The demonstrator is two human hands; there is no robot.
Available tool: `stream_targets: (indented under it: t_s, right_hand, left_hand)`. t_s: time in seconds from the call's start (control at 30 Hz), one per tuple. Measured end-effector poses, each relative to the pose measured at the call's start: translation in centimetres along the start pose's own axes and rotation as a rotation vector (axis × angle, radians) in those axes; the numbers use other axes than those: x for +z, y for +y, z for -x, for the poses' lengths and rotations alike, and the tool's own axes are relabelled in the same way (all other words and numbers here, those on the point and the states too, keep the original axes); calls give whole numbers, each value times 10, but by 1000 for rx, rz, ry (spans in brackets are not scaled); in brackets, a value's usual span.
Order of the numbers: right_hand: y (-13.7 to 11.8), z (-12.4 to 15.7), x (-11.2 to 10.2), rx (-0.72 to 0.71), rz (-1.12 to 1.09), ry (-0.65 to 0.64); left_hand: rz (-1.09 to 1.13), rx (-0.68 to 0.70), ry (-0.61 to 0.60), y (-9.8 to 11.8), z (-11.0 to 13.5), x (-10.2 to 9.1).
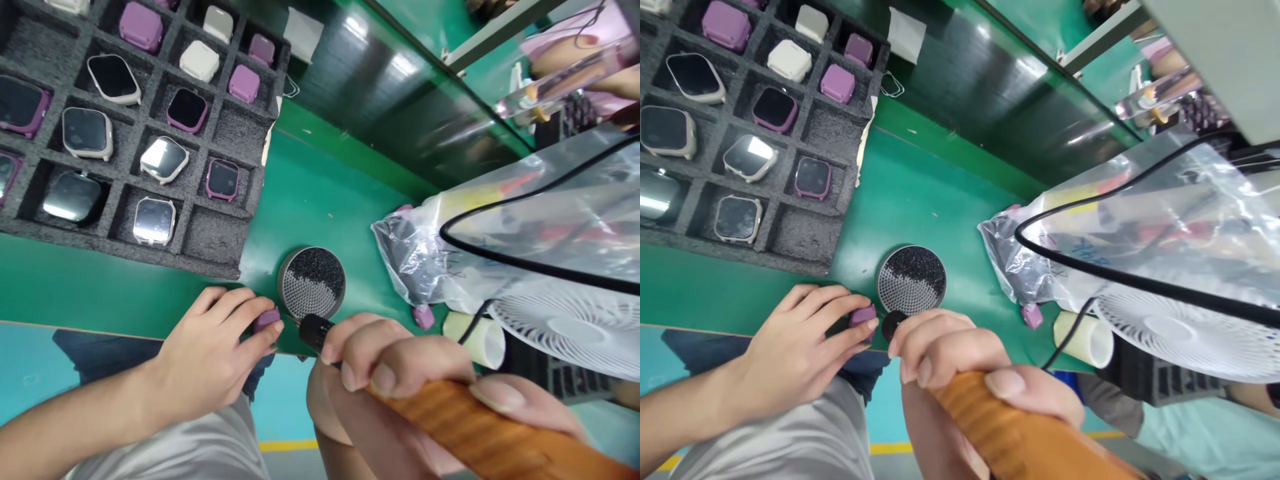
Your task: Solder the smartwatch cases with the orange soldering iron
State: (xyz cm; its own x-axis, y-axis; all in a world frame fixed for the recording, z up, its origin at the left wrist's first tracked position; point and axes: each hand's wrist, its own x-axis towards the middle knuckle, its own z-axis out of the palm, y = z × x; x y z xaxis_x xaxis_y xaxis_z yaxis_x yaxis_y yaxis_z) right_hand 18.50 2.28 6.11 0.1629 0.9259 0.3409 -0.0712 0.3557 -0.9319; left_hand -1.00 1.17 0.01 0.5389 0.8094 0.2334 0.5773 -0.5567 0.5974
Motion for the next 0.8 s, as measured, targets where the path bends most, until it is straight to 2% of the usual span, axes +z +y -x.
stream_targets:
  t_s: [0.33, 0.6, 0.8]
  right_hand:
    - [5, -2, 13, 43, 6, -14]
    - [5, 0, 13, 45, 33, -76]
    - [6, 3, 16, 73, -12, -57]
  left_hand:
    - [7, 0, 9, -1, 0, 0]
    - [13, -2, 28, -1, -1, 1]
    - [31, -15, 31, -1, 0, 1]
